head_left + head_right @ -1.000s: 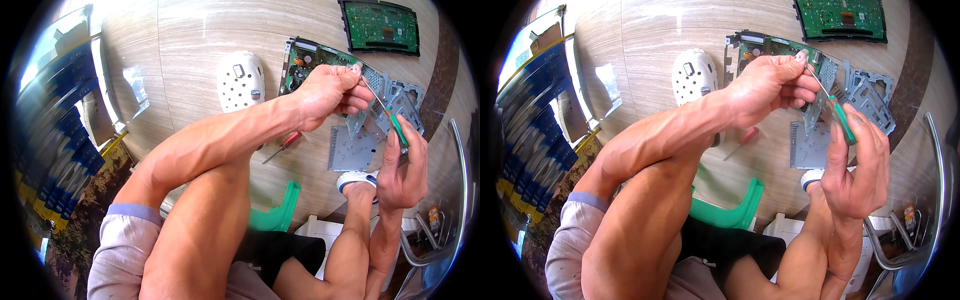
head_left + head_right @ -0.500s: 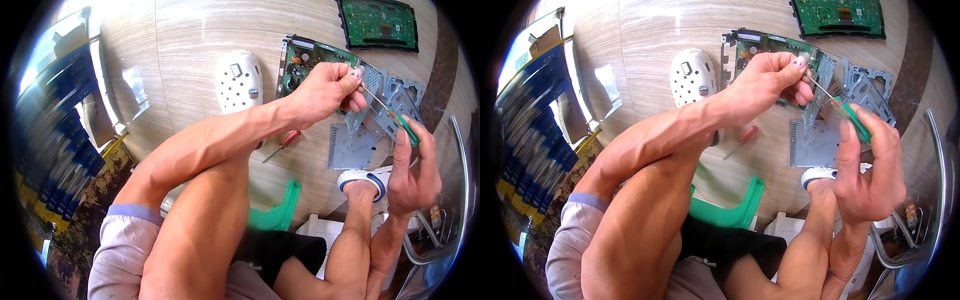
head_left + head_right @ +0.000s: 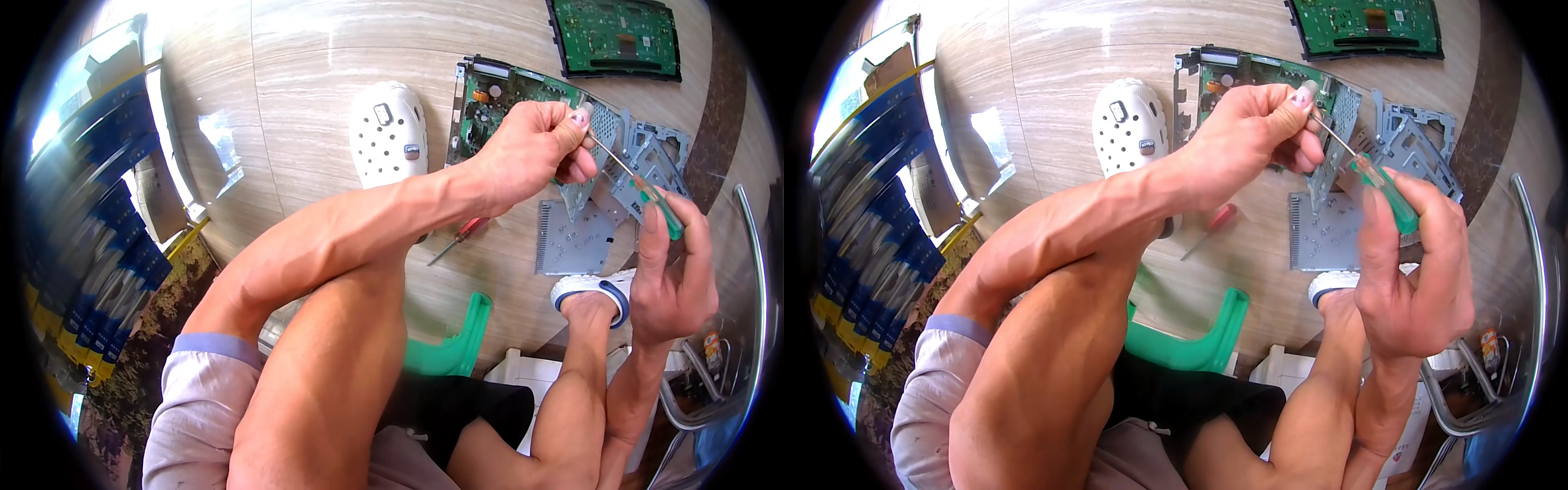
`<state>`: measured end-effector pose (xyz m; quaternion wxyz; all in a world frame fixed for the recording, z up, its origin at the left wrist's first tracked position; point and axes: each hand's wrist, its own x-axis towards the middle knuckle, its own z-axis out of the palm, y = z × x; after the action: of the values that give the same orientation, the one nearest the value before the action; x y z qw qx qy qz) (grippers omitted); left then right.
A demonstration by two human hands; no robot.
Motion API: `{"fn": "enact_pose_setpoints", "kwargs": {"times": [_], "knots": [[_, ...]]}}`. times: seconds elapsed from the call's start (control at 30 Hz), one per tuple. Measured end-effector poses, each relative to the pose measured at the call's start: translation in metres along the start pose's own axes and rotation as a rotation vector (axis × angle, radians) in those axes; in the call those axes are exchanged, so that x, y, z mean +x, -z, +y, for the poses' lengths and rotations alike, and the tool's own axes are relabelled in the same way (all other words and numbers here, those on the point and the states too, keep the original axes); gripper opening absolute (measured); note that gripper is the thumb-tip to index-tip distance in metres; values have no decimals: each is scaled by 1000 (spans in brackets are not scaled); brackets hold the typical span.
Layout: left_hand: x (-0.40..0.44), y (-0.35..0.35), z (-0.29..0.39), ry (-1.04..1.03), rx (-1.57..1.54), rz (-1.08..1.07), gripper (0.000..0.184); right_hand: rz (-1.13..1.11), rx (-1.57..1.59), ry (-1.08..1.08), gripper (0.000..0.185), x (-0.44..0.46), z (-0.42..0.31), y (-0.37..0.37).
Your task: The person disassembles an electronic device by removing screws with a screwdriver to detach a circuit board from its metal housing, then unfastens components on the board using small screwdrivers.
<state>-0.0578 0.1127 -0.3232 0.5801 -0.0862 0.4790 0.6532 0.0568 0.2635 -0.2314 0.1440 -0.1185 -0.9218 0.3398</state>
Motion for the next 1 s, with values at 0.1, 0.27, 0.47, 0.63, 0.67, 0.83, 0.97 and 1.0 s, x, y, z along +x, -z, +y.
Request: {"fn": "enact_pose_setpoints", "kwargs": {"times": [0.1, 0.27, 0.47, 0.63, 0.67, 0.83, 0.97, 1.0], "knots": [[1, 1, -2, -4, 41, -2, 33, -26, -26, -42, 21, 1, -2, 3], [-2, 5, -6, 7, 47, -40, 34, -68, 1, -83, 20, 4, -3, 10], [1, 8, -7, -19, -13, -135, 34, -34, 144, -84, 22, 2, 3, 9], [0, 4, -4, -72, 24, -193, 33, -7, 355, -156, 29, -4, 2, 5], [0, 3, -2, -73, 18, -194, 33, -8, 377, -158, 29, -3, 1, 5], [-2, 3, -1, -84, -25, -187, 31, -48, 386, -138, 29, 1, 0, 11], [-4, 0, 1, -70, -43, -186, 30, -21, 334, -103, 27, 3, -6, 10], [-4, -1, 1, -69, -47, -185, 30, -22, 324, -85, 27, 3, -7, 10]]}}
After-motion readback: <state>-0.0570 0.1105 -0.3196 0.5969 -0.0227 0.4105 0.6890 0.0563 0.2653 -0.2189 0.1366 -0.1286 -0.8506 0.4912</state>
